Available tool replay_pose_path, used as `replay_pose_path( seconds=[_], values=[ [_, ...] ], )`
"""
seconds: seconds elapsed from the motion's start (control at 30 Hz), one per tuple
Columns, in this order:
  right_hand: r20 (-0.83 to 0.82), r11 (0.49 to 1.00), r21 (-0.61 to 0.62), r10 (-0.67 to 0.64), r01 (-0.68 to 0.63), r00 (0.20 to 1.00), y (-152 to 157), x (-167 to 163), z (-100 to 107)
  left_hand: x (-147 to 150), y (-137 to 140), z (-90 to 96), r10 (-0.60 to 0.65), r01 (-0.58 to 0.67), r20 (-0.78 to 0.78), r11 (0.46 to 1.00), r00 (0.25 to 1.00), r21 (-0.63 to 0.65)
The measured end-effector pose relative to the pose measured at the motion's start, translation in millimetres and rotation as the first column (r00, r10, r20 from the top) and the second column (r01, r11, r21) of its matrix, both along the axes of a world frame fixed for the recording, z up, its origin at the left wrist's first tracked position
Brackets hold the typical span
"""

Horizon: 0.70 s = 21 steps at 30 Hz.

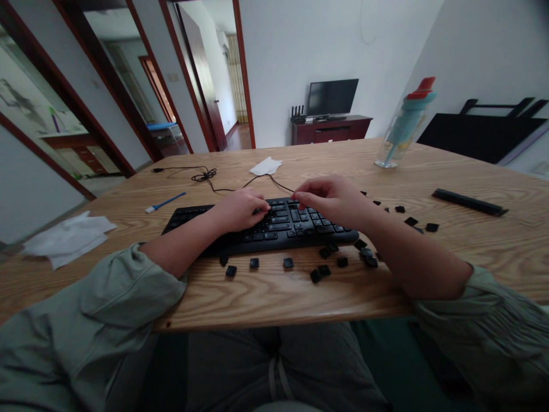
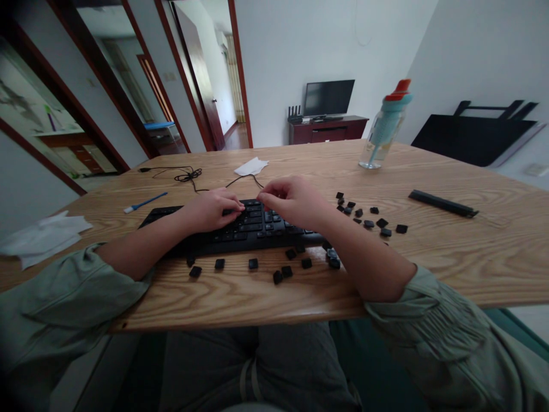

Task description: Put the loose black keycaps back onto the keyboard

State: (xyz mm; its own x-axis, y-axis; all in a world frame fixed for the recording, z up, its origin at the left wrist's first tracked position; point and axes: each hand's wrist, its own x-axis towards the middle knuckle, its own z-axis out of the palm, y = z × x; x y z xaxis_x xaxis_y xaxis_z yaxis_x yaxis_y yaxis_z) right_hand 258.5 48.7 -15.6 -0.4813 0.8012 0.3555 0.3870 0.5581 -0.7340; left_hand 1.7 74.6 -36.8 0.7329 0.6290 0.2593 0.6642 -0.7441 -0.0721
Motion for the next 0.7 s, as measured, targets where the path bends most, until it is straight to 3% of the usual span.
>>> replay_pose_path(
  seconds=[0.23, 0.4, 0.7],
  values=[
    [0.008, 0.998, 0.057, -0.018, 0.017, 1.0, 5, 2, -5, -1, -13, -1.9, 0.08, -0.062, -0.144, 0.99, 0.986, 0.124],
    [-0.016, 0.989, 0.1, -0.106, 0.107, 0.994, 12, 5, -9, 1, -17, -4.0, 0.133, -0.125, -0.104, 0.989, 0.986, 0.077],
    [-0.022, 0.986, 0.116, -0.119, 0.12, 0.993, 14, 1, -15, 3, -24, -1.7, 0.18, -0.177, -0.081, 0.983, 0.98, 0.05]
  ],
)
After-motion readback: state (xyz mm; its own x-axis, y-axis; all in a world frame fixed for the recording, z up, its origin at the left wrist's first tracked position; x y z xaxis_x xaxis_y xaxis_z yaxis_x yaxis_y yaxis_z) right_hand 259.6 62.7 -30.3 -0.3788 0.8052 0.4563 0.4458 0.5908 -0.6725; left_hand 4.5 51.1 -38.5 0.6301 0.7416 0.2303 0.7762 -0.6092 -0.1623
